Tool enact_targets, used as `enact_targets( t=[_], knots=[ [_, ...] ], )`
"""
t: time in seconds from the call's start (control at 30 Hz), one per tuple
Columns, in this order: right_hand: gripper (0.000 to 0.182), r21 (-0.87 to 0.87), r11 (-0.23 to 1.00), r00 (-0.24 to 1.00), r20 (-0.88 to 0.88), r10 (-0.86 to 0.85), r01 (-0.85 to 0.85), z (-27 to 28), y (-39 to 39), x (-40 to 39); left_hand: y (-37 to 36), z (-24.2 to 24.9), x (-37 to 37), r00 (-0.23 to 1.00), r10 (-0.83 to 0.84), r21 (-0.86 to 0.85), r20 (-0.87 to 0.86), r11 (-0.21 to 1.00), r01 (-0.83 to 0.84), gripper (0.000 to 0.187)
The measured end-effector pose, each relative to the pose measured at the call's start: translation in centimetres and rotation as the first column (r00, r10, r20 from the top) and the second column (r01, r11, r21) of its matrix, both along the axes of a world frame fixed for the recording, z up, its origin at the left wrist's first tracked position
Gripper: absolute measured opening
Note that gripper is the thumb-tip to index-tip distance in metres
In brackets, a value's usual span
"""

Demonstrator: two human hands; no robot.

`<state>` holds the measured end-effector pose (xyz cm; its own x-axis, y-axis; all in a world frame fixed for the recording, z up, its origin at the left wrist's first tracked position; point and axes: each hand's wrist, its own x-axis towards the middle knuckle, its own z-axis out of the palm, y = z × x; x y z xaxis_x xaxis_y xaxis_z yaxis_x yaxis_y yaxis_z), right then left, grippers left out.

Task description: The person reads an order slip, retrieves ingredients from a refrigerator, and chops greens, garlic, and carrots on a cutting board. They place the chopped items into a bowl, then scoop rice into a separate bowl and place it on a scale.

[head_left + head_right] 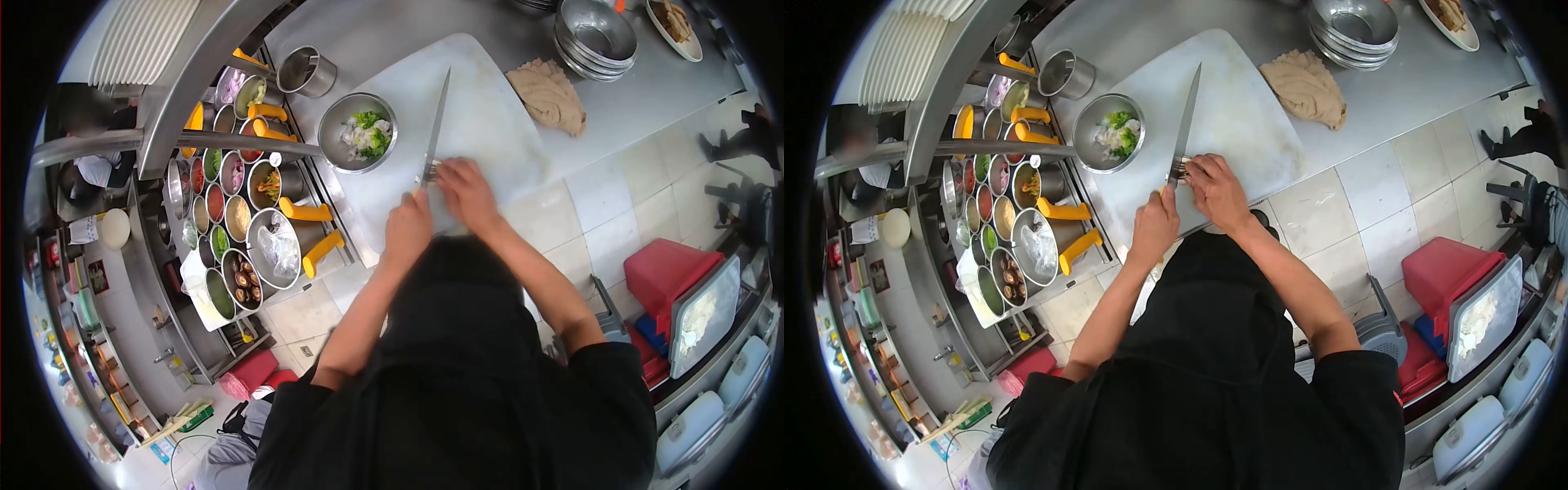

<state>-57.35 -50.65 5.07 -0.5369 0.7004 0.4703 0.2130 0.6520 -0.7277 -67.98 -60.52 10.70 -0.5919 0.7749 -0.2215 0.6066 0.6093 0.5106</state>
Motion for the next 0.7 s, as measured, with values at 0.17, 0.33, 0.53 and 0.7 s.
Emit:
enact_targets(
  t=[0.17, 0.33, 0.53, 0.7],
  knots=[
    [0.025, -0.002, 1.000, 1.000, 0.016, 0.015, -0.015, 0.7, 0.2, 0.1, 1.5, 3.9, -0.7, 0.998, -0.002, -0.087, 0.061, 0.996, 0.007, 0.049],
    [0.024, 0.001, 1.000, 1.000, 0.011, 0.008, -0.008, 0.4, 0.0, 0.2, -0.5, 1.0, 1.1, 1.000, 0.000, -0.079, 0.003, 0.997, 0.001, 0.046],
    [0.024, 0.000, 1.000, 1.000, -0.001, 0.015, -0.015, 1.0, 0.0, 0.3, 3.3, 2.8, -0.8, 0.999, -0.039, -0.087, 0.004, 0.995, 0.039, 0.046],
    [0.019, -0.021, 1.000, 1.000, -0.028, -0.009, 0.009, 1.1, 0.1, 0.2, 1.7, 6.5, 0.1, 0.996, -0.059, -0.131, 0.071, 0.989, 0.068, 0.047]
  ],
)
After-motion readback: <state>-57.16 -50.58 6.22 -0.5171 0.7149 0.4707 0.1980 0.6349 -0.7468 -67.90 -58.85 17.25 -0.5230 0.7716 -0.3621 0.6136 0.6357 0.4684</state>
